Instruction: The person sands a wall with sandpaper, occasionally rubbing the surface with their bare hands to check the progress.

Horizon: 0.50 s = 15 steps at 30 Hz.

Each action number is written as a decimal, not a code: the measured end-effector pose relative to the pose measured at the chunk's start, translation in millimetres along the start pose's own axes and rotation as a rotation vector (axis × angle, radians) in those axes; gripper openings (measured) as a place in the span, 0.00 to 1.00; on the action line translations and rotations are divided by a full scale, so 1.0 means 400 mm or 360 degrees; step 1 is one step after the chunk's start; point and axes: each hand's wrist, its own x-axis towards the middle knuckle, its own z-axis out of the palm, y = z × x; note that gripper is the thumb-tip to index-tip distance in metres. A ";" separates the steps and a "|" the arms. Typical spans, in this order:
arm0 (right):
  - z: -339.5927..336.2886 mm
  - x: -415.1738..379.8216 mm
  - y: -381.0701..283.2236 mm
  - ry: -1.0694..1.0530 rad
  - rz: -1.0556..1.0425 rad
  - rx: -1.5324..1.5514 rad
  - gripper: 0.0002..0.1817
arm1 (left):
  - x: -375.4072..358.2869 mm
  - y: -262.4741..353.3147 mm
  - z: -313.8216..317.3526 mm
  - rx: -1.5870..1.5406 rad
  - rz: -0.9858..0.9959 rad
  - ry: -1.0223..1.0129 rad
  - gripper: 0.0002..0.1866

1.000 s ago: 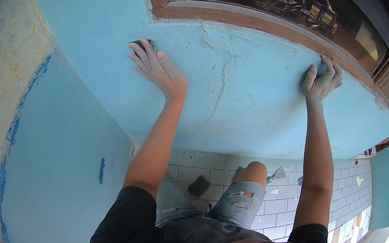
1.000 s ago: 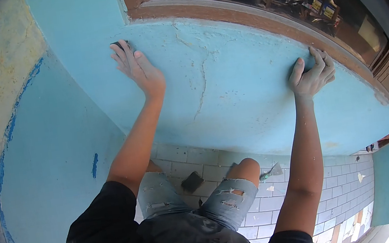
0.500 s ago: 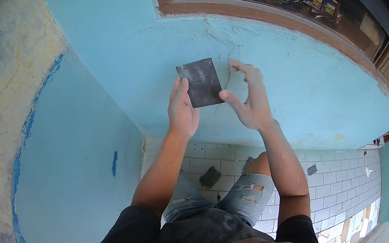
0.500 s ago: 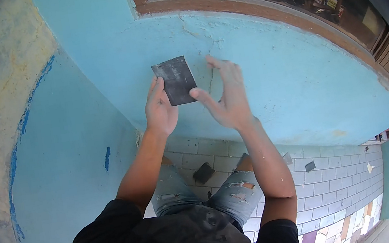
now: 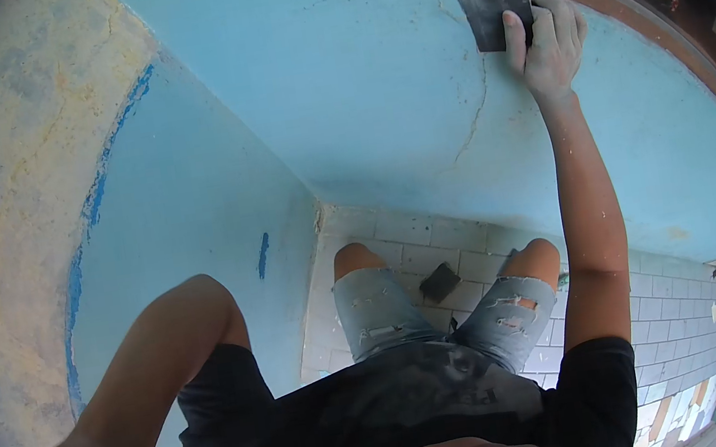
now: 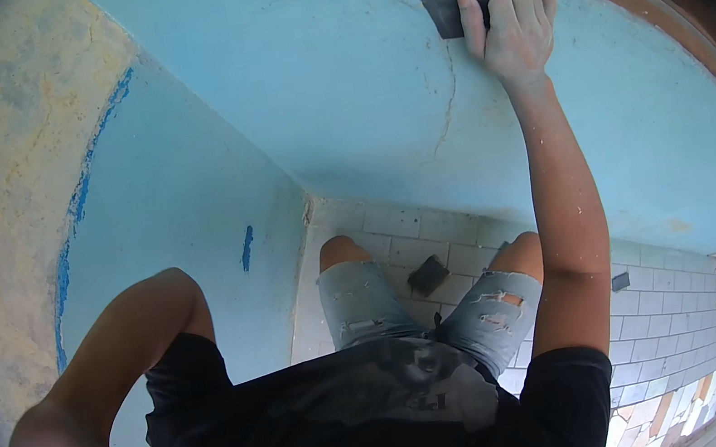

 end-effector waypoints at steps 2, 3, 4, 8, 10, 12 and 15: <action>-0.006 0.003 -0.007 -0.0034 0.0007 -0.0017 0.10 | 0.009 -0.031 0.010 -0.0019 -0.0027 -0.0058 0.18; -0.004 0.003 -0.010 -0.0034 -0.0007 -0.0047 0.10 | 0.031 -0.032 -0.003 -0.0028 -0.0019 -0.0096 0.18; -0.002 0.000 -0.006 -0.0041 -0.0007 -0.0040 0.11 | 0.056 -0.030 -0.016 -0.0032 -0.0004 -0.0136 0.18; -0.002 -0.003 -0.005 -0.0082 0.0048 -0.0103 0.11 | 0.140 -0.015 -0.027 -0.0019 0.0130 -0.0236 0.20; 0.003 -0.003 0.002 -0.0024 0.0031 -0.0072 0.11 | 0.182 -0.002 -0.032 -0.0011 0.0201 -0.0282 0.20; 0.003 0.002 -0.004 0.0032 0.0018 -0.0050 0.10 | 0.221 0.012 -0.036 -0.0013 0.0271 -0.0324 0.21; -0.008 -0.003 0.004 0.0000 0.0009 -0.0051 0.11 | 0.257 0.021 -0.036 -0.0071 0.0383 -0.0336 0.22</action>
